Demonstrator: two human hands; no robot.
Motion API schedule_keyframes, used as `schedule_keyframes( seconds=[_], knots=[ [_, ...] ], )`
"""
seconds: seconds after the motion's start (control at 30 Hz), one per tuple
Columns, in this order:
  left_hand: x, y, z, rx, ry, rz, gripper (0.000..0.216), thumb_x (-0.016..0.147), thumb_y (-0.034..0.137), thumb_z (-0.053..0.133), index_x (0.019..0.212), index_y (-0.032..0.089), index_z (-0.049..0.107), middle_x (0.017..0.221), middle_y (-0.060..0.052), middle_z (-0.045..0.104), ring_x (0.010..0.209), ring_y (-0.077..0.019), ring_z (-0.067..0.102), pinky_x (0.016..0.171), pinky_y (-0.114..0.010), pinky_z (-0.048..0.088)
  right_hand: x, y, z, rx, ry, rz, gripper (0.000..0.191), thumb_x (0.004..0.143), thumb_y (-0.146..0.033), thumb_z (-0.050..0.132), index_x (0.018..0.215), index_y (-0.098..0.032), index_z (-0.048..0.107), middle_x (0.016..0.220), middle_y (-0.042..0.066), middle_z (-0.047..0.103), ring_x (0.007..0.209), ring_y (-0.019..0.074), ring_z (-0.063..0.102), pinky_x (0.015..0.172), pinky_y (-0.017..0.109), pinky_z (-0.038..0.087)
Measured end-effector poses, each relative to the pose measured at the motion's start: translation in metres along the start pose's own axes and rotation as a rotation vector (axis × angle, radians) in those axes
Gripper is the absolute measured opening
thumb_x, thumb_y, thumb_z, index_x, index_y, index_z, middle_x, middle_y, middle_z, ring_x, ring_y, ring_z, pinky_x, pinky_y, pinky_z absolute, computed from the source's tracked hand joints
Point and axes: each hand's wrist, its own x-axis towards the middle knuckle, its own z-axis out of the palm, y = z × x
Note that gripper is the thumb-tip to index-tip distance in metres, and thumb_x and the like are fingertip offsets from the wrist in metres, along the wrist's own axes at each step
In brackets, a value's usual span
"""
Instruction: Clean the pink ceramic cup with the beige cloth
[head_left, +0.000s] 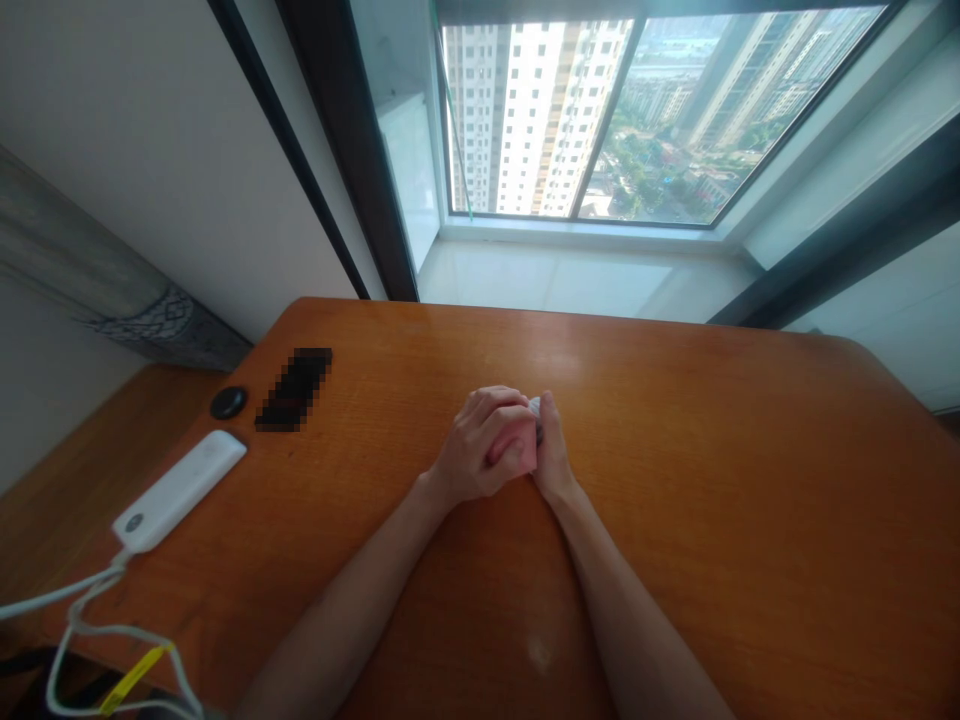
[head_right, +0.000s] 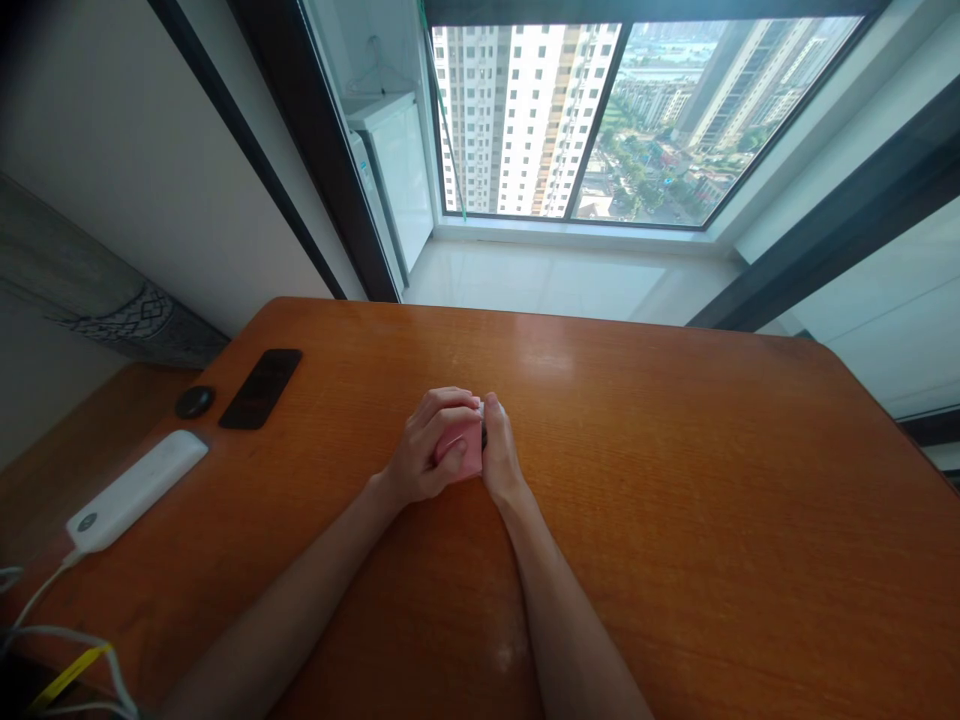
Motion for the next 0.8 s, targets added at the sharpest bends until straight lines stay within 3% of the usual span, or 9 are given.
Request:
schedule_keyframes(
  seconds=[0.27,0.47,0.57,0.7,0.8],
  knots=[
    [0.006,0.007,-0.002,-0.09,-0.002,-0.188,0.032,0.116,0.046,0.054,0.128,0.024,0.075,0.132,-0.014,0.075,0.124,-0.0305,0.069,0.113,-0.049,0.053,0.0,0.002,0.001,0.024,0.044,0.022,0.073,0.089,-0.098,0.063,0.081,-0.026,0.069,0.079,0.002,0.07,0.077,0.021,0.062,0.074,0.037,0.055],
    [0.016,0.014,-0.001,-0.22,0.028,-0.366,0.029,0.114,0.043,0.058,0.12,0.025,0.079,0.126,-0.009,0.076,0.121,-0.028,0.069,0.112,-0.043,0.052,0.0,0.004,0.0,0.012,0.029,0.006,0.075,0.089,-0.098,0.064,0.091,-0.024,0.076,0.092,0.005,0.079,0.094,0.0254,0.07,0.086,0.039,0.06],
    [0.023,0.016,0.0,-0.338,0.06,-0.532,0.027,0.11,0.04,0.06,0.113,0.023,0.081,0.121,-0.007,0.078,0.117,-0.0261,0.07,0.108,-0.038,0.053,0.0,0.007,-0.001,-0.015,-0.01,0.01,0.076,0.093,-0.098,0.059,0.095,-0.024,0.077,0.087,0.005,0.078,0.092,0.0265,0.072,0.082,0.038,0.059],
    [0.027,0.013,0.0,-0.544,0.094,-0.816,0.036,0.106,0.049,0.061,0.106,0.019,0.081,0.108,-0.006,0.08,0.099,-0.023,0.071,0.092,-0.033,0.055,0.0,0.012,-0.003,-0.061,0.003,-0.002,0.071,0.095,-0.095,0.06,0.086,-0.026,0.073,0.079,0.002,0.071,0.076,0.0219,0.062,0.071,0.036,0.051],
    [0.029,0.011,0.001,-0.584,0.11,-0.852,0.039,0.105,0.051,0.062,0.104,0.018,0.082,0.106,-0.006,0.081,0.095,-0.0217,0.069,0.089,-0.032,0.053,0.0,0.011,-0.002,-0.086,0.019,-0.018,0.071,0.094,-0.095,0.062,0.085,-0.026,0.073,0.079,0.001,0.069,0.073,0.0202,0.055,0.07,0.035,0.049]
  ],
)
